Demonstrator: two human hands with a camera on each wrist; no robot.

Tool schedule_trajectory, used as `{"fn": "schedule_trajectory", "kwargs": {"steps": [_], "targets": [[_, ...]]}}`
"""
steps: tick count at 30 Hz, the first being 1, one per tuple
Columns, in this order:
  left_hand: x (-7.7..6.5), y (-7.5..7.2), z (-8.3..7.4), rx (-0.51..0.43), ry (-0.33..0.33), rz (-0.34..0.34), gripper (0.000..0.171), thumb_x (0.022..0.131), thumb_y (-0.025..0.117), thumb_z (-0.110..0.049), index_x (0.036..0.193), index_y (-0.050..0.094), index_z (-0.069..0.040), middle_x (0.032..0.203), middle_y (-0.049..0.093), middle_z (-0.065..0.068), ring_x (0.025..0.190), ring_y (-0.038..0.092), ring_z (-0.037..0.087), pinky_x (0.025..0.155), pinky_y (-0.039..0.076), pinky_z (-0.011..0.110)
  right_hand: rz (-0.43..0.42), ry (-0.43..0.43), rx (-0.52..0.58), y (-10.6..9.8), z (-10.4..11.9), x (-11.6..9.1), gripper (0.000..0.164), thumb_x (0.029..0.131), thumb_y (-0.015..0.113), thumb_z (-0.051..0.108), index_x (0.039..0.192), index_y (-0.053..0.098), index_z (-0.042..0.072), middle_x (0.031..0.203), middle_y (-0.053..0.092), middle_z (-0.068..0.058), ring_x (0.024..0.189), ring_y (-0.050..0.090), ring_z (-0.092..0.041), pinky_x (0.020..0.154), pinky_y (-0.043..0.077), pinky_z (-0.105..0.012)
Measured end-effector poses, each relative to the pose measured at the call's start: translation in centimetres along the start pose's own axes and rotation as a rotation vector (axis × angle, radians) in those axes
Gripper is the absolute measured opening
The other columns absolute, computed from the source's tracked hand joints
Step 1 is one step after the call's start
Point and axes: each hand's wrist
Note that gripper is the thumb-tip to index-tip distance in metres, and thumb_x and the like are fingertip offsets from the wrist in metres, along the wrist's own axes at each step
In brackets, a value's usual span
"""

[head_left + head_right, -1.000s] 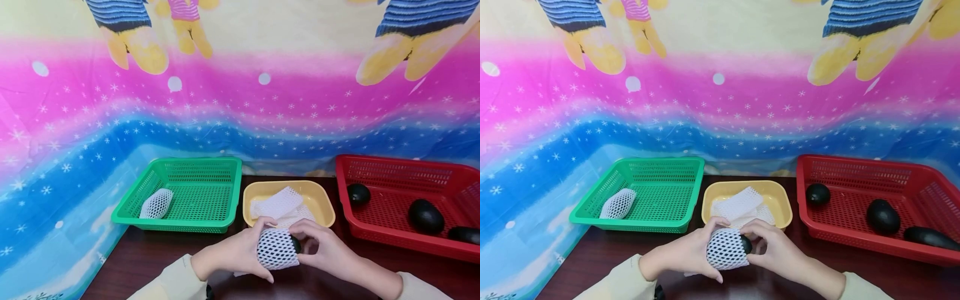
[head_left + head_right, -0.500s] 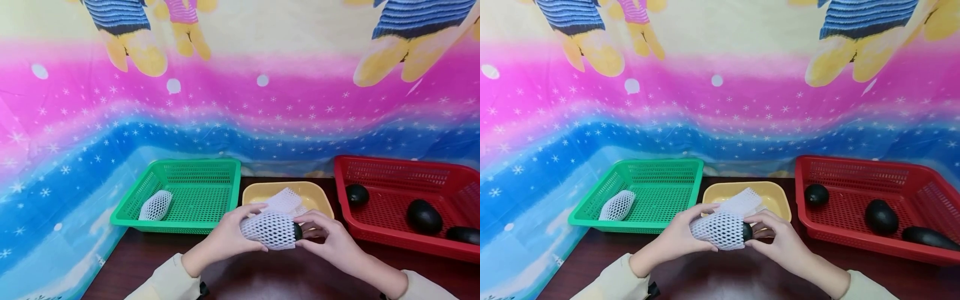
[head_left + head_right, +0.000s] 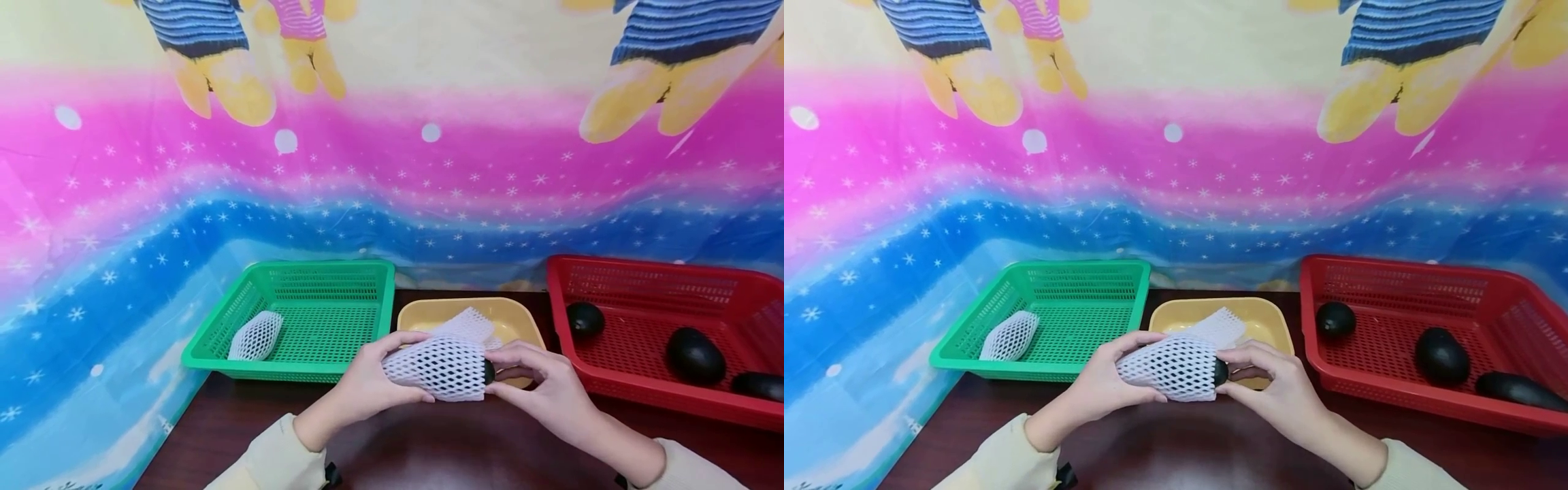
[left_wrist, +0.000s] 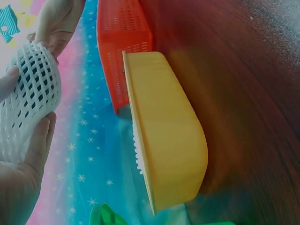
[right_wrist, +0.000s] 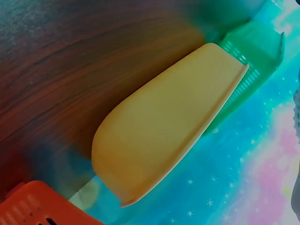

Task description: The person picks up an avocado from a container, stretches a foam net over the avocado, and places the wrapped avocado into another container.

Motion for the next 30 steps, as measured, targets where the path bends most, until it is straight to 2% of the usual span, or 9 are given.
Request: {"fn": "schedule_trajectory", "kwargs": {"steps": [5, 10, 14, 23, 30], "targets": [[0.3, 0.2, -0.2, -0.011, 0.036, 0.057, 0.081, 0.070, 0.096, -0.007, 0.143, 0.062, -0.020, 0.135, 0.064, -0.001, 0.115, 0.060, 0.020, 0.091, 0.053, 0.032, -0.031, -0.066, 0.045, 0.0, -0.3, -0.3, 0.060, 0.065, 0.078, -0.030, 0.118, 0.073, -0.003, 0.116, 0.071, -0.007, 0.097, 0.070, -0.009, 0.072, 0.058, -0.024], [0.3, 0.5, -0.4, -0.010, 0.078, 0.088, 0.086, 0.068, 0.096, -0.006, 0.144, 0.061, -0.023, 0.139, 0.062, -0.003, 0.118, 0.060, 0.018, 0.094, 0.051, 0.030, -0.041, 0.006, 0.010, -0.2, -0.1, -0.6, 0.058, 0.067, 0.077, -0.029, 0.113, 0.076, 0.005, 0.112, 0.073, -0.001, 0.094, 0.071, -0.006, 0.070, 0.058, -0.023], [0.5, 0.9, -0.6, -0.003, 0.089, 0.111, 0.088, 0.067, 0.097, -0.006, 0.145, 0.060, -0.024, 0.141, 0.060, -0.006, 0.122, 0.058, 0.017, 0.096, 0.051, 0.032, -0.050, 0.032, -0.053, -0.3, 0.3, -0.7, 0.053, 0.066, 0.078, -0.029, 0.107, 0.078, 0.006, 0.108, 0.073, 0.002, 0.088, 0.071, -0.005, 0.068, 0.058, -0.022], [1.0, 1.3, -0.9, 0.127, 0.094, 0.123, 0.090, 0.067, 0.098, -0.015, 0.146, 0.058, -0.028, 0.140, 0.060, -0.005, 0.124, 0.055, 0.015, 0.097, 0.051, 0.032, -0.015, 0.027, -0.088, -0.4, 0.4, -0.5, 0.045, 0.069, 0.080, -0.023, 0.102, 0.078, 0.007, 0.104, 0.075, -0.002, 0.086, 0.071, -0.009, 0.068, 0.059, -0.025], [1.4, 1.4, -1.1, 0.171, 0.091, 0.146, 0.087, 0.068, 0.098, -0.020, 0.144, 0.058, -0.027, 0.138, 0.061, -0.005, 0.121, 0.056, 0.014, 0.096, 0.051, 0.032, -0.017, 0.025, -0.135, -0.3, 0.1, -0.3, 0.039, 0.071, 0.082, -0.019, 0.100, 0.078, 0.007, 0.099, 0.075, -0.001, 0.080, 0.070, -0.007, 0.065, 0.058, -0.022]]}}
Point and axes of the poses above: each hand's wrist, its own x-axis towards the middle knuckle, its own y-axis out of the palm, z = x × y
